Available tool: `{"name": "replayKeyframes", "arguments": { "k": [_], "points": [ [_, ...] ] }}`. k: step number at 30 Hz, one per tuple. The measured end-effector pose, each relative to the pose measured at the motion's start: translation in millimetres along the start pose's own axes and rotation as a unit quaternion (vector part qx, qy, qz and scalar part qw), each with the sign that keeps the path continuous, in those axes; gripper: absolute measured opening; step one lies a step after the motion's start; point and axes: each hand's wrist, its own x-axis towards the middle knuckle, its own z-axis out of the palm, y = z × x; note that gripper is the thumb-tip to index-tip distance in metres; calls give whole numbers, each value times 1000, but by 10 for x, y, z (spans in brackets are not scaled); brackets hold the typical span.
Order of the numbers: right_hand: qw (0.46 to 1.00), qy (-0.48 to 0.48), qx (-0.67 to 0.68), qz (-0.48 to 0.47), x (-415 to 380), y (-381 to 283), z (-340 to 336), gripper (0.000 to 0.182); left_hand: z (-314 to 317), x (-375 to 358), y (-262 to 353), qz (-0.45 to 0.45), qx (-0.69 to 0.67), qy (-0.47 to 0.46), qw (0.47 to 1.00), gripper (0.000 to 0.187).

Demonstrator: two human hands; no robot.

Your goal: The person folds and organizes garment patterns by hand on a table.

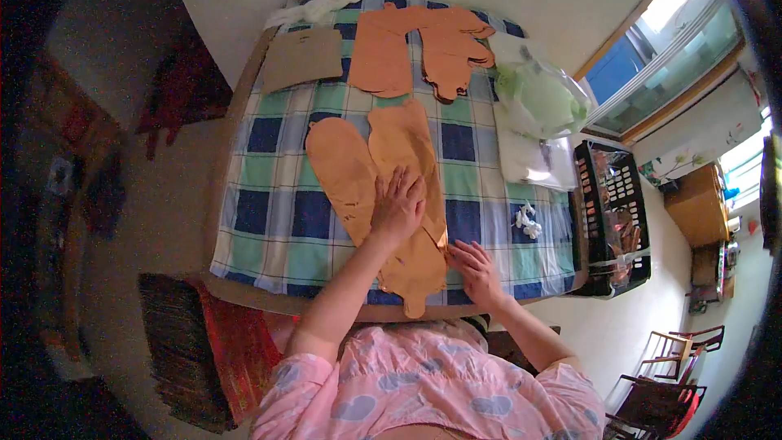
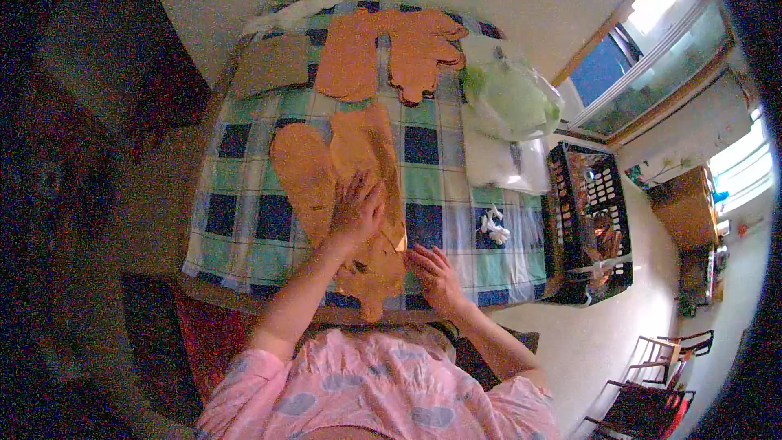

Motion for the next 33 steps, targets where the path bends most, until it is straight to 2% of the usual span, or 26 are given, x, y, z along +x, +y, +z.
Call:
{"name": "replayKeyframes", "arguments": {
  "k": [6, 9, 12, 21, 24, 27, 30, 33],
  "points": [
    [1000, 30, 8, 3, 198, -102, -117, 55, -39, 5, 22, -4, 8, 2, 1000, 45],
    [999, 22, 28, -3, 362, -69, -78, 46, -29, -5, 25, -2, 17, -4, 1000, 44],
    [1000, 8, 9, -21, 294, 14, -32, 57, -19, 2, 10, -4, 15, -4, 1000, 44],
    [999, -23, -28, -13, 24, -51, -100, 64, -35, -5, 28, -2, 18, 1, 1000, 46],
    [998, -64, -20, -3, -102, -32, -127, 54, -77, -3, 48, -6, 2, -8, 1000, 46],
    [996, -70, -7, -46, -181, 19, -194, 51, -67, 0, 43, -7, 3, -7, 1000, 47],
    [999, -12, 4, -32, 6, 312, -78, 46, -54, 22, 24, -1, 16, -23, 1000, 47],
    [997, 67, 14, 19, 807, 154, -167, 47, -61, 20, 15, 7, 17, -43, 999, 49]
  ]
}}
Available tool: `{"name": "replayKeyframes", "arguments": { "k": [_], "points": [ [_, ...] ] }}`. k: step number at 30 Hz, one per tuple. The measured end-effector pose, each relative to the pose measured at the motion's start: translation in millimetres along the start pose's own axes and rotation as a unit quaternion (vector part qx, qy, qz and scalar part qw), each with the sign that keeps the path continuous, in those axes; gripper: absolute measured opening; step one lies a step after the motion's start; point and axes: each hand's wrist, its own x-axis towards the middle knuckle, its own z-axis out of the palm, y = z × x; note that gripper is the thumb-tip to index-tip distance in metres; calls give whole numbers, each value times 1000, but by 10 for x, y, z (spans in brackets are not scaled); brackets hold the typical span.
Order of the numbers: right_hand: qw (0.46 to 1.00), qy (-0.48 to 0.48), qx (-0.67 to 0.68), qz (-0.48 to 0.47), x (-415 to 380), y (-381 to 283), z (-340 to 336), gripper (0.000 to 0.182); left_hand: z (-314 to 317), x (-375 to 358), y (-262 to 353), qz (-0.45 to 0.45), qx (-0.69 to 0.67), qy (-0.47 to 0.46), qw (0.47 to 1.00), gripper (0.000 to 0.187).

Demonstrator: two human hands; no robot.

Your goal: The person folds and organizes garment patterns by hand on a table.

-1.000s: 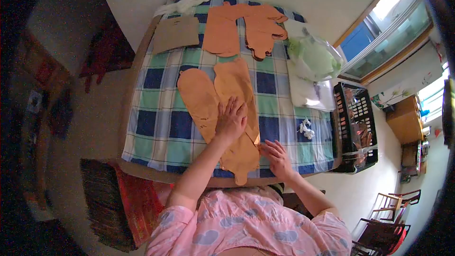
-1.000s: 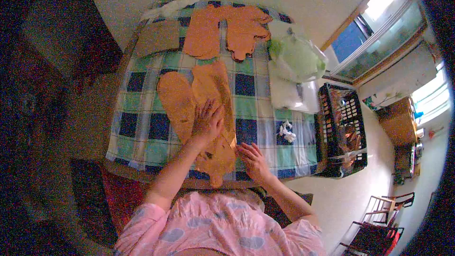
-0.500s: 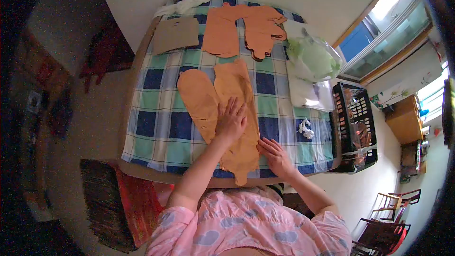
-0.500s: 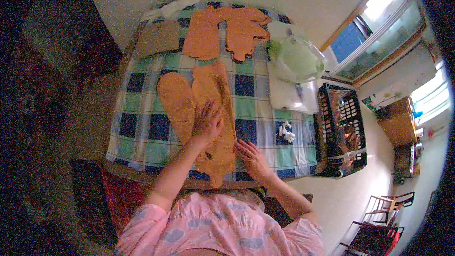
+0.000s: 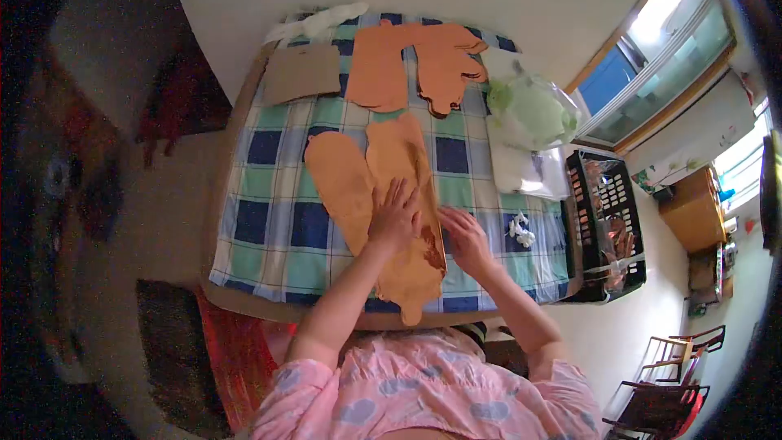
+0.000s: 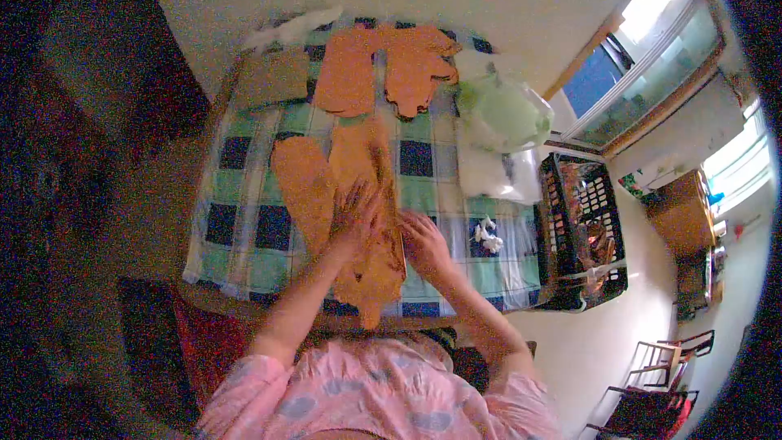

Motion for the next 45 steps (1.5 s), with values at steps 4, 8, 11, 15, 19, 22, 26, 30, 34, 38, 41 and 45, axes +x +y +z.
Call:
{"name": "replayKeyframes", "arguments": {
  "k": [4, 8, 11, 15, 19, 22, 26, 30, 34, 38, 41, 45],
  "points": [
    [996, 69, -58, 2, 522, 407, 531, 43, 75, -26, -29, 0, 38, -36, 999, 51],
    [990, 78, -109, 47, 610, 451, 673, 43, 45, -15, -4, -25, 22, -21, 999, 50],
    [983, 52, -162, 64, 604, 323, 602, 44, 72, -16, 7, -31, -3, 8, 999, 48],
    [984, 34, -162, 70, 636, 237, 533, 48, 34, 45, -14, -23, -9, 49, 998, 48],
    [984, 23, -156, 83, 630, 196, 537, 48, -117, 153, -242, -175, -86, 21, 981, 47],
    [987, 35, -131, 90, 611, 258, 597, 46, 54, -91, -821, -253, -19, 261, 932, 45],
    [984, 29, -163, 70, 620, 250, 582, 46, -524, -398, -1032, -408, -302, 225, 831, 43],
    [988, 37, -129, 74, 625, 237, 559, 46, -721, -542, -1007, -437, -454, 211, 747, 38],
    [985, 37, -153, 71, 612, 251, 573, 46, -998, -434, -879, -450, -491, 103, 739, 30],
    [985, 56, -156, 56, 603, 305, 615, 46, -937, -367, -824, -392, -382, 52, 836, 23],
    [985, 59, -154, 56, 606, 328, 630, 46, -916, -367, -584, -252, -98, 182, 945, 22],
    [986, 64, -137, 63, 617, 268, 584, 46, -726, -650, -38, -100, -17, 95, 990, 32]
  ]
}}
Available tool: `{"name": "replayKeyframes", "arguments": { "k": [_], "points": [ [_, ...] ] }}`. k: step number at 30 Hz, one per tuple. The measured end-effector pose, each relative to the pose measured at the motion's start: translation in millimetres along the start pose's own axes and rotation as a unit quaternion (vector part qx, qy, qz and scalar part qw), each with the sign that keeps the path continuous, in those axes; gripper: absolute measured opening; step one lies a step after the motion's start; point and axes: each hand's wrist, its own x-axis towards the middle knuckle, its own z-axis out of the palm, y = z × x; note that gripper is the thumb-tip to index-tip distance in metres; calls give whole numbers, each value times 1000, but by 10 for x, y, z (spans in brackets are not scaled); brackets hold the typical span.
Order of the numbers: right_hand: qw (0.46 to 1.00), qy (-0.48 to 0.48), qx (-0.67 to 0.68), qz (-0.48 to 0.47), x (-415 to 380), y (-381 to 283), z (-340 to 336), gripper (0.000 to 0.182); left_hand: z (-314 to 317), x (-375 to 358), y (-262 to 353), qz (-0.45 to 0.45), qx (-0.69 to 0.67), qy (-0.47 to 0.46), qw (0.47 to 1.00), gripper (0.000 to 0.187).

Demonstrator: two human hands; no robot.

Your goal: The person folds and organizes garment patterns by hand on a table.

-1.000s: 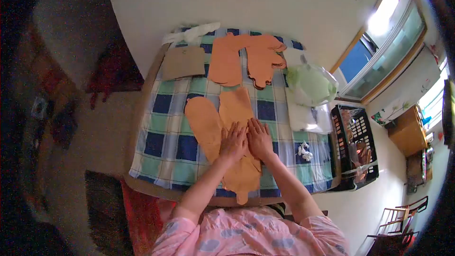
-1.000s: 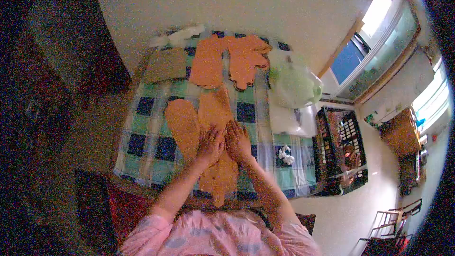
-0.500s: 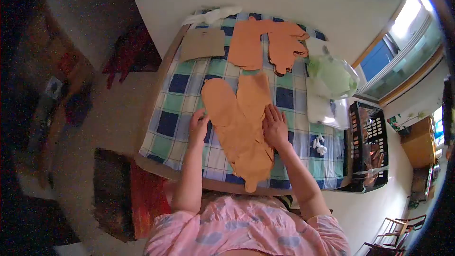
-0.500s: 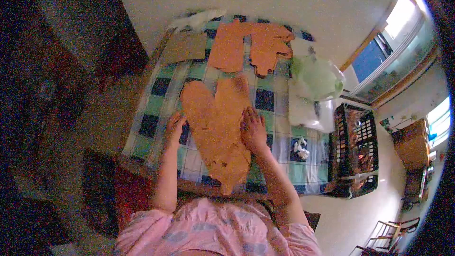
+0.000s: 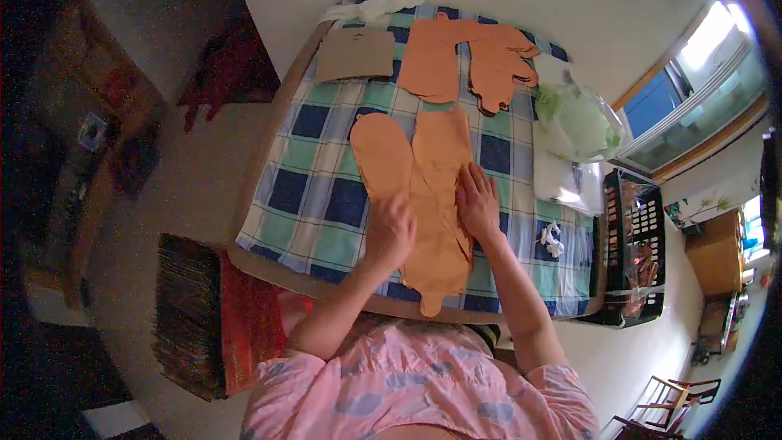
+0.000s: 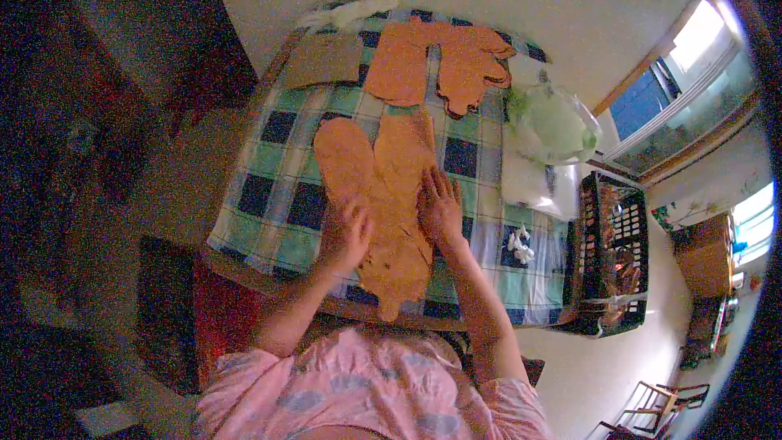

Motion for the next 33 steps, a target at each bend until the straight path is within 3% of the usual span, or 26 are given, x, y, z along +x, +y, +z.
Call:
{"name": "replayKeyframes", "arguments": {
  "k": [4, 10, 15, 19, 22, 28, 31, 33],
  "points": [
    [1000, 2, 9, -6, -7, 15, -23, 46, 160, -373, 151, -1, 22, -90, 996, 48],
    [1000, 5, 10, -11, -24, 40, 21, 44, 142, -435, 212, 12, 13, -91, 996, 51],
    [1000, 6, 2, -9, -13, 30, 19, 43, 243, -376, 119, 11, -15, -67, 998, 37],
    [1000, 3, -12, -15, -17, 12, 14, 42, 404, 201, -58, -41, -26, -21, 999, 26],
    [1000, -21, -20, -8, 4, 2, -22, 45, 494, 527, -116, 0, -24, -17, 1000, 9],
    [1000, -17, -14, -8, -22, 20, 22, 47, 560, 596, -131, 1, 22, -45, 999, 8],
    [999, 14, -22, -23, -18, 25, 31, 43, 618, 623, -504, -164, 61, -4, 984, 8],
    [999, 28, -24, -23, -34, 36, 59, 41, -130, 734, -749, -344, -207, 52, 914, 9]
  ]
}}
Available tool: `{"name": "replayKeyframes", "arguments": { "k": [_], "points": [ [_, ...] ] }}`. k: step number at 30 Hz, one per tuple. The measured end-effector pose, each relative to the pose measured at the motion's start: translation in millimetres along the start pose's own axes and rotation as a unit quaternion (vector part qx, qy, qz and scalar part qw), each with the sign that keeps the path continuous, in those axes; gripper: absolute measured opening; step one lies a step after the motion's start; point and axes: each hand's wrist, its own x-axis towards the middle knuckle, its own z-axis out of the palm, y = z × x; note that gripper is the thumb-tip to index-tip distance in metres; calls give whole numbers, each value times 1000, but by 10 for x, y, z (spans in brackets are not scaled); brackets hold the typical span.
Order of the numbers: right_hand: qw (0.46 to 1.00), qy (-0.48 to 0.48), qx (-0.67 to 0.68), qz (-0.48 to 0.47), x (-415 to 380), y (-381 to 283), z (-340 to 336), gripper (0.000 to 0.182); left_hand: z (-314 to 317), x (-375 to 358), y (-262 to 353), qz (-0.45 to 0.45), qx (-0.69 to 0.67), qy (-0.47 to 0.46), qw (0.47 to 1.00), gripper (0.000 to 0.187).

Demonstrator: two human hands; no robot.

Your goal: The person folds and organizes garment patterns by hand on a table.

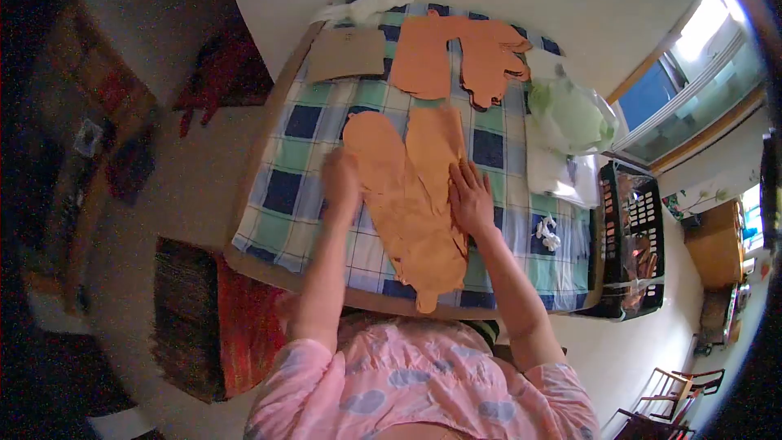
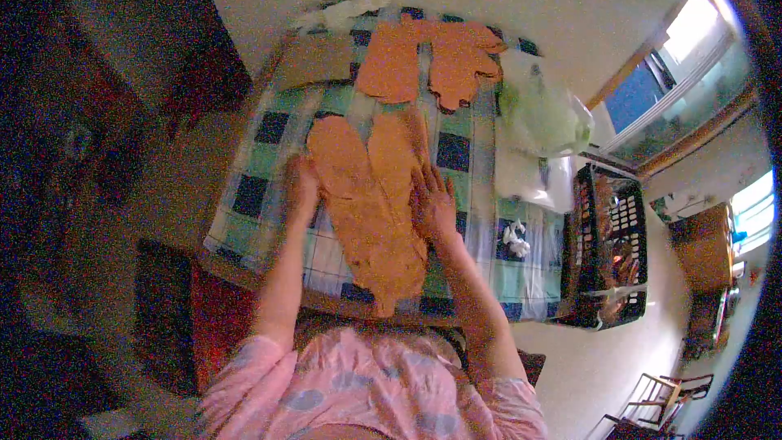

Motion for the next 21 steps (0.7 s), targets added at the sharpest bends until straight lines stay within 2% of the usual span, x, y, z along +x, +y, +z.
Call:
{"name": "replayKeyframes", "arguments": {
  "k": [1, 2, 5, 6, 7, 8, 11, 14, 17, 20, 21],
  "points": [
    [1000, -1, 1, 3, 2, 9, 8, 41, -196, 226, -421, 152, 196, 156, 956, 10],
    [1000, -2, 3, 4, -1, 7, 17, 41, -285, 389, -772, 292, 374, 300, 828, 12],
    [1000, -10, 19, 7, 14, -24, -37, 40, -567, 115, -712, 240, 253, 155, 924, 14],
    [999, -15, 26, 16, 24, -32, -52, 40, -501, 8, -766, 222, 166, 111, 954, 14],
    [999, -21, 33, 24, 38, -37, -70, 40, -364, -133, -790, 202, 76, 65, 974, 14],
    [998, -27, 39, 32, 47, -42, -89, 40, -298, -344, -639, 179, 46, 19, 983, 14],
    [995, -17, 86, 37, 53, -48, -145, 41, -160, -1015, -156, 103, -28, -92, 990, 13],
    [997, -15, 75, 22, 41, -14, -124, 42, -65, -1274, -125, 136, 40, -131, 981, 12],
    [997, -2, 79, 19, 13, 42, -31, 42, 21, -1335, -233, 135, 52, -156, 977, 12],
    [998, -6, 64, 25, 25, -25, -104, 43, -3, -1360, -117, 70, 37, -189, 979, 13],
    [998, -5, 64, 26, 25, -28, -105, 43, 2, -1369, -103, 82, 37, -189, 978, 12]
  ]
}}
